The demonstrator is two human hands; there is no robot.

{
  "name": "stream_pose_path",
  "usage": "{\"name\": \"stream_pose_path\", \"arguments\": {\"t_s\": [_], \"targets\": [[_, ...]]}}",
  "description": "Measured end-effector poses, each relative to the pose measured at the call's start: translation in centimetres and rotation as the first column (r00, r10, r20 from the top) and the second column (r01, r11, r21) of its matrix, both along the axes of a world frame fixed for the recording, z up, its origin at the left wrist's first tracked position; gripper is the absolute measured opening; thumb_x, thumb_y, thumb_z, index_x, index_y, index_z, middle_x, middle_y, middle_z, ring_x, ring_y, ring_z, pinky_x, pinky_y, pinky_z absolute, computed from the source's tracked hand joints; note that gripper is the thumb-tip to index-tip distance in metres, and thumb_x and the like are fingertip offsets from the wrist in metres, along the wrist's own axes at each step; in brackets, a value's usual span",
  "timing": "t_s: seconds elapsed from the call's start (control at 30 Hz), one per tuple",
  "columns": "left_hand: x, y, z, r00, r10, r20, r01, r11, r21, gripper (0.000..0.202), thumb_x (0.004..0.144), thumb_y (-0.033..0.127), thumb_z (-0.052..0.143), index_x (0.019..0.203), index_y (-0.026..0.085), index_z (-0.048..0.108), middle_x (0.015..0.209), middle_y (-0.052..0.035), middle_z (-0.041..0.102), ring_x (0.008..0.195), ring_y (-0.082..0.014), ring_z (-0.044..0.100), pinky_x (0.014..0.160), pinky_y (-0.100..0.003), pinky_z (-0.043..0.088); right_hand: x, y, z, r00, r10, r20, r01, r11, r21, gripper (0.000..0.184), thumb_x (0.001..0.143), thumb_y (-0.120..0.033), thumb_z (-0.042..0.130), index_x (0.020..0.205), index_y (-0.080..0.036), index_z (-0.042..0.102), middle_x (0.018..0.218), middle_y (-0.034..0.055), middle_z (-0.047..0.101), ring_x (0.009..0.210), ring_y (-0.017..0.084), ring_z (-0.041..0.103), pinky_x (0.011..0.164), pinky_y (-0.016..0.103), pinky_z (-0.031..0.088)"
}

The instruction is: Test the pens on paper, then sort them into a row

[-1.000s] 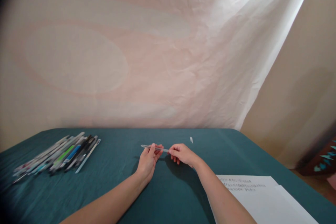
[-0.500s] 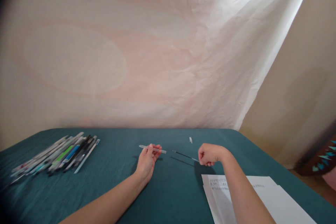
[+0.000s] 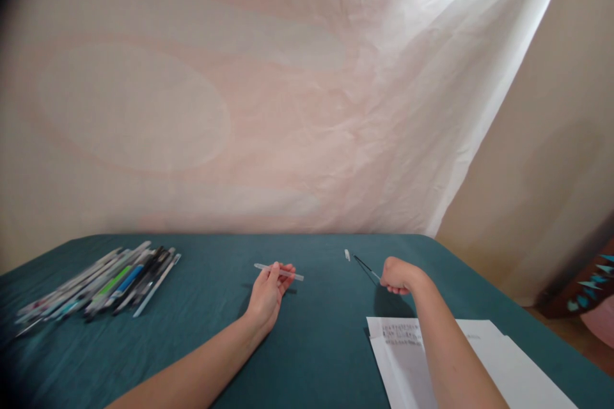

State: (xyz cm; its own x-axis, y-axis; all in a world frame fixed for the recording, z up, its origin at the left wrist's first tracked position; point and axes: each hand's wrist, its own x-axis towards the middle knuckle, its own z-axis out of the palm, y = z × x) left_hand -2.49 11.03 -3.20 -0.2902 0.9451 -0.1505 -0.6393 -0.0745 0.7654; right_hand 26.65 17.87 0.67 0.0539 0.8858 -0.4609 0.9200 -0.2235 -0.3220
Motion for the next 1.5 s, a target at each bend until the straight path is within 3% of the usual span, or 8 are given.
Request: {"name": "stream_pose_path", "arguments": {"t_s": [0.33,0.77,0.93,1.13,1.33,1.5], "targets": [[0.0,0.0,0.0,1.000,-0.014,-0.004,0.014,1.000,0.005,0.011,0.084,0.020,0.045,0.078,0.012,0.050,0.076,-0.0067,0.063,0.072,-0.0128,0.063,0.071,-0.029,0.051,-2.3,-0.2,-0.8,0.995,0.095,-0.039,-0.097,0.993,-0.072,0.014,0.060,-0.018,0.058,0.048,-0.013,0.052,0.044,0.0003,0.054,0.035,0.008,0.045,0.035,0.019,0.035],[0.0,0.0,-0.1,1.000,-0.026,-0.015,0.026,1.000,0.012,0.010,0.084,0.020,0.045,0.079,0.012,0.050,0.078,-0.0069,0.062,0.073,-0.0133,0.063,0.071,-0.030,0.051,-3.4,-0.2,-1.2,0.980,0.154,-0.122,-0.158,0.987,-0.020,0.018,0.060,-0.022,0.062,0.046,-0.014,0.053,0.041,-0.0002,0.053,0.032,0.008,0.043,0.035,0.020,0.035],[0.0,0.0,-0.1,0.999,-0.031,-0.018,0.031,1.000,0.001,0.011,0.084,0.020,0.045,0.079,0.012,0.050,0.078,-0.0069,0.063,0.072,-0.0132,0.063,0.070,-0.029,0.051,-2.7,0.3,-1.3,0.969,0.101,-0.226,-0.090,0.994,0.055,0.014,0.066,-0.022,0.059,0.055,-0.013,0.056,0.046,0.0017,0.057,0.035,0.009,0.048,0.036,0.020,0.037],[-0.1,0.0,-0.2,0.999,-0.039,-0.017,0.039,0.999,0.012,0.010,0.084,0.021,0.046,0.079,0.012,0.050,0.078,-0.0075,0.063,0.072,-0.0135,0.063,0.071,-0.029,0.051,-2.7,1.9,-2.7,0.940,-0.028,-0.341,0.128,0.953,0.275,0.019,0.081,-0.020,0.040,0.087,-0.015,0.056,0.055,-0.0014,0.055,0.039,0.006,0.046,0.040,0.016,0.037],[-0.1,-0.1,-0.2,0.998,-0.053,-0.021,0.053,0.999,0.005,0.011,0.083,0.022,0.046,0.080,0.013,0.051,0.079,-0.0076,0.063,0.074,-0.0138,0.063,0.072,-0.030,0.051,-3.2,3.8,-5.0,0.963,-0.071,-0.261,0.170,0.908,0.382,0.032,0.075,-0.042,0.049,0.063,-0.014,0.059,0.038,-0.0053,0.039,0.032,0.007,0.035,0.035,0.020,0.026],[-0.1,-0.1,-0.1,0.998,-0.062,-0.017,0.063,0.998,0.015,0.012,0.084,0.023,0.046,0.080,0.013,0.051,0.079,-0.0077,0.063,0.073,-0.0139,0.063,0.072,-0.030,0.051,-4.0,5.7,-5.9,0.988,-0.049,-0.149,0.113,0.882,0.458,0.031,0.064,-0.042,0.060,0.048,-0.015,0.057,0.040,-0.0019,0.047,0.039,0.008,0.041,0.040,0.021,0.023]]}}
